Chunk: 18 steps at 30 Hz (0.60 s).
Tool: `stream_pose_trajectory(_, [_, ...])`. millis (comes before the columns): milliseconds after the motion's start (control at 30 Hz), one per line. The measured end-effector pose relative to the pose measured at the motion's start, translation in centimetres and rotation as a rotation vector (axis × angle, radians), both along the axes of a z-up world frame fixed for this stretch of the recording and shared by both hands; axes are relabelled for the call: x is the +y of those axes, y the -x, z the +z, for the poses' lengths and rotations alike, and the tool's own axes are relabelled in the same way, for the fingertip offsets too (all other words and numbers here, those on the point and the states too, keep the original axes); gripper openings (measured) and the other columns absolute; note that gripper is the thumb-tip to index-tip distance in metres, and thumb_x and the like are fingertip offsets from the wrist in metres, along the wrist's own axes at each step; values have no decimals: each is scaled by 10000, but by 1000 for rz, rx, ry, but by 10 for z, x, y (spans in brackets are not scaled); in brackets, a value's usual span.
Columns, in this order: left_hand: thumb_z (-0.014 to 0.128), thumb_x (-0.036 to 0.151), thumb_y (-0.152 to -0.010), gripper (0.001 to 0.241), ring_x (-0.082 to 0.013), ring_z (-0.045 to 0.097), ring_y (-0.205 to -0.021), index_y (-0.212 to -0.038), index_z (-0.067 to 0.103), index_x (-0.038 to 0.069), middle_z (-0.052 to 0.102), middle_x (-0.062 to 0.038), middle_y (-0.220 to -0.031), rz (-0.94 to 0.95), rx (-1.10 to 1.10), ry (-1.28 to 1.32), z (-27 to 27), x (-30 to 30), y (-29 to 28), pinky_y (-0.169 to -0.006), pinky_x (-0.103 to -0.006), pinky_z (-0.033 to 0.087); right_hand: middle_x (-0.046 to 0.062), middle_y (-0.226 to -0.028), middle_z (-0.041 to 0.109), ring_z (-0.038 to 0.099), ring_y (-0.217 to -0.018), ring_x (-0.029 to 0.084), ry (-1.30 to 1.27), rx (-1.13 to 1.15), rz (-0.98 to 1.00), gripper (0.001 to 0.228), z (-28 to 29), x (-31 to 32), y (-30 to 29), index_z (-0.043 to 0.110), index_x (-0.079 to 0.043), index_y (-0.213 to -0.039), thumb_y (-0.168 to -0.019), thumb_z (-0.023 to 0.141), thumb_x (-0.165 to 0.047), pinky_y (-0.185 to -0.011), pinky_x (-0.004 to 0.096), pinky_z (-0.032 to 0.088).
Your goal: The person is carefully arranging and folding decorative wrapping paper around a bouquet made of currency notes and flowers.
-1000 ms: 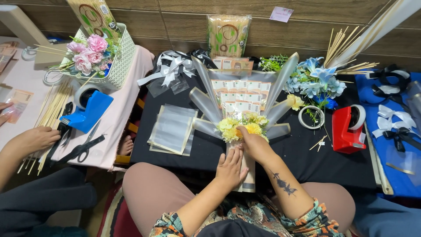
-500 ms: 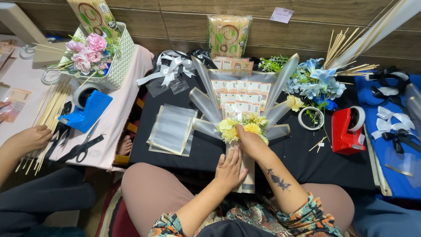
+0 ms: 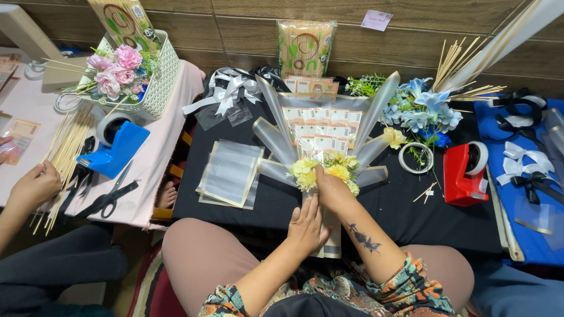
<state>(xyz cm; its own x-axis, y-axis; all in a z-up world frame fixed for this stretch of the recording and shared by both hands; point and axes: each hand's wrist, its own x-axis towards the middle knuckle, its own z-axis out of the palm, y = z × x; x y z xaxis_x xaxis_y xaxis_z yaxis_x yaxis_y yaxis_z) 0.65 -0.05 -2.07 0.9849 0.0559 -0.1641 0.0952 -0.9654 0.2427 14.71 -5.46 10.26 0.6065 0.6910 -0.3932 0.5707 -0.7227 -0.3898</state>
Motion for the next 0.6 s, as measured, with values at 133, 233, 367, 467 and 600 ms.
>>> stream_pose_trajectory(133, [336, 607, -987, 852, -296, 216, -1480, -1621, 192, 57, 166, -150, -1680, -8, -27, -40, 4, 0, 1, -1056, -462, 170, 336, -1049, 684, 674, -1052, 531, -50, 42, -28, 490, 7, -10, -2, 352, -20, -1305, -895, 606, -109, -936, 609, 535])
stream_pose_trajectory(233, [340, 597, -995, 839, -312, 256, -1463, -1623, 204, 58, 215, -170, -1664, -14, -50, -59, 5, -1, 3, -1041, -462, 188, 325, -1035, 695, 691, -1037, 517, -49, 21, -111, 557, 16, -17, 0, 372, -10, -1359, -879, 644, -89, -913, 600, 551])
stream_pose_trajectory(367, [304, 617, -996, 849, -334, 279, -1444, -1622, 199, 53, 227, -191, -1655, -32, -73, -55, 4, 0, 2, -1012, -464, 219, 344, -1055, 688, 680, -1058, 527, -30, 15, -148, 603, 10, -23, -1, 339, -1, -1401, -897, 658, -91, -926, 611, 543])
stream_pose_trajectory(467, [295, 621, -999, 853, -336, 289, -1435, -1619, 208, 42, 238, -198, -1649, -28, -93, -68, 1, -1, 3, -997, -459, 217, 331, -1070, 691, 675, -1073, 526, 8, -7, -164, 613, 0, -24, -1, 312, -12, -1413, -923, 658, -136, -943, 625, 534])
stream_pose_trajectory(600, [306, 620, -1000, 851, -326, 300, -1428, -1615, 227, 38, 257, -192, -1645, -19, -140, -97, 0, -2, 4, -985, -452, 203, 314, -1094, 693, 664, -1100, 520, 35, -14, -206, 618, -3, -25, 0, 289, -34, -1426, -944, 652, -167, -965, 632, 520])
